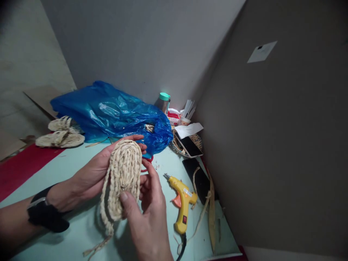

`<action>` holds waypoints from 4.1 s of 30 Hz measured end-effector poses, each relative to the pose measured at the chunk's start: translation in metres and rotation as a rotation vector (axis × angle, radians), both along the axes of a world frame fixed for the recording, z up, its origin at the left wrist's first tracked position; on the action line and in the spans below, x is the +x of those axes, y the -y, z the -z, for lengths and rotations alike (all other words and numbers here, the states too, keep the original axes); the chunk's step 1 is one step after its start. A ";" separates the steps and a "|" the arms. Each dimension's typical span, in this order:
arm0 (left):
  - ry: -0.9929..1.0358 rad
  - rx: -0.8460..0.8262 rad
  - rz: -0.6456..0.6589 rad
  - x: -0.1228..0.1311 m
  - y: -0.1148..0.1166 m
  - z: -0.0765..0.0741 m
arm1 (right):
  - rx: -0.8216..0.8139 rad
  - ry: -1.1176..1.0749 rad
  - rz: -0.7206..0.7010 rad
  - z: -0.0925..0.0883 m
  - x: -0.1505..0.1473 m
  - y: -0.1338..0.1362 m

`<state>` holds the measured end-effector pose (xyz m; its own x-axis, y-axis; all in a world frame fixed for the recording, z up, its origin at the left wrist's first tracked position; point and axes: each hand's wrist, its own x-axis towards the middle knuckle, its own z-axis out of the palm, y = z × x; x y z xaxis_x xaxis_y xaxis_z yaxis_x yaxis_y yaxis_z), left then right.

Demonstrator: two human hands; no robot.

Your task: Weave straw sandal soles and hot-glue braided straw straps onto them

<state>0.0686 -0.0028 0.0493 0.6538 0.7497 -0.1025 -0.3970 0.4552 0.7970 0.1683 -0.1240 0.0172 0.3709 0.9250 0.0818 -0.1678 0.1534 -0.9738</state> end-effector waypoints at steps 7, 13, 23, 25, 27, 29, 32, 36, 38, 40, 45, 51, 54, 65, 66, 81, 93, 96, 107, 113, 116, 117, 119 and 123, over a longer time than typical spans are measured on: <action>-0.115 0.150 -0.160 -0.008 -0.011 0.000 | 0.019 0.194 0.075 0.013 0.010 0.005; -0.175 0.304 -0.206 -0.011 0.000 -0.008 | -0.037 0.325 0.097 0.030 0.007 0.002; -0.199 0.284 -0.229 -0.013 0.002 -0.009 | -0.034 0.452 0.087 0.024 -0.006 0.002; -0.135 0.176 -0.146 -0.013 0.002 -0.011 | -0.016 0.485 0.047 0.024 -0.002 0.002; -0.105 0.122 -0.103 -0.012 0.002 -0.013 | -0.007 0.490 0.051 0.024 0.000 0.001; -0.112 0.120 -0.100 -0.012 0.003 -0.014 | -0.006 0.480 0.053 0.023 0.000 0.001; -0.149 0.155 -0.120 -0.012 0.006 -0.013 | -0.006 0.475 0.031 0.024 -0.001 0.001; -0.213 0.239 -0.180 -0.011 0.006 -0.011 | -0.024 0.548 0.006 0.019 0.005 0.001; -0.271 0.323 -0.188 -0.011 0.007 -0.011 | -0.004 0.610 0.043 0.010 0.011 0.002; -0.345 0.410 -0.172 -0.011 0.008 -0.012 | 0.037 0.661 0.109 -0.004 0.017 0.002; -0.421 0.473 -0.095 -0.011 0.012 -0.016 | 0.099 0.708 0.179 -0.030 0.023 -0.005; -0.395 0.378 -0.011 -0.009 0.010 -0.010 | 0.066 0.530 0.097 -0.028 0.031 -0.013; -0.357 0.265 0.037 -0.009 0.010 -0.007 | 0.039 0.479 0.071 -0.026 0.034 -0.015; -0.308 0.219 -0.057 -0.001 0.014 0.009 | 0.002 0.273 0.104 -0.015 0.024 -0.028; -0.310 0.210 -0.060 0.000 0.013 0.011 | -0.005 0.239 0.101 -0.013 0.026 -0.029; -0.380 0.322 0.058 0.008 0.002 0.018 | 0.010 0.086 0.196 0.005 0.056 -0.036; -0.478 0.460 0.004 0.005 0.009 0.006 | 0.241 0.117 0.151 -0.007 0.046 -0.039; -0.478 0.486 -0.002 0.006 0.010 0.005 | 0.243 0.012 0.074 -0.013 0.047 -0.033; -0.404 0.300 -0.102 0.002 -0.017 0.017 | 0.230 -0.203 0.234 -0.033 0.092 -0.031; -0.383 0.255 -0.131 0.005 -0.025 0.026 | 0.092 -0.072 0.102 -0.025 0.102 -0.050; -0.381 0.246 -0.132 0.007 -0.026 0.032 | 0.035 0.037 0.091 -0.021 0.106 -0.060; -0.382 0.242 -0.132 0.007 -0.026 0.034 | 0.017 0.079 0.086 -0.018 0.107 -0.063; -0.385 0.230 -0.131 0.008 -0.026 0.038 | -0.014 0.169 0.070 -0.011 0.111 -0.070; -0.408 0.205 -0.117 0.009 -0.026 0.043 | -0.035 0.331 0.016 -0.001 0.116 -0.077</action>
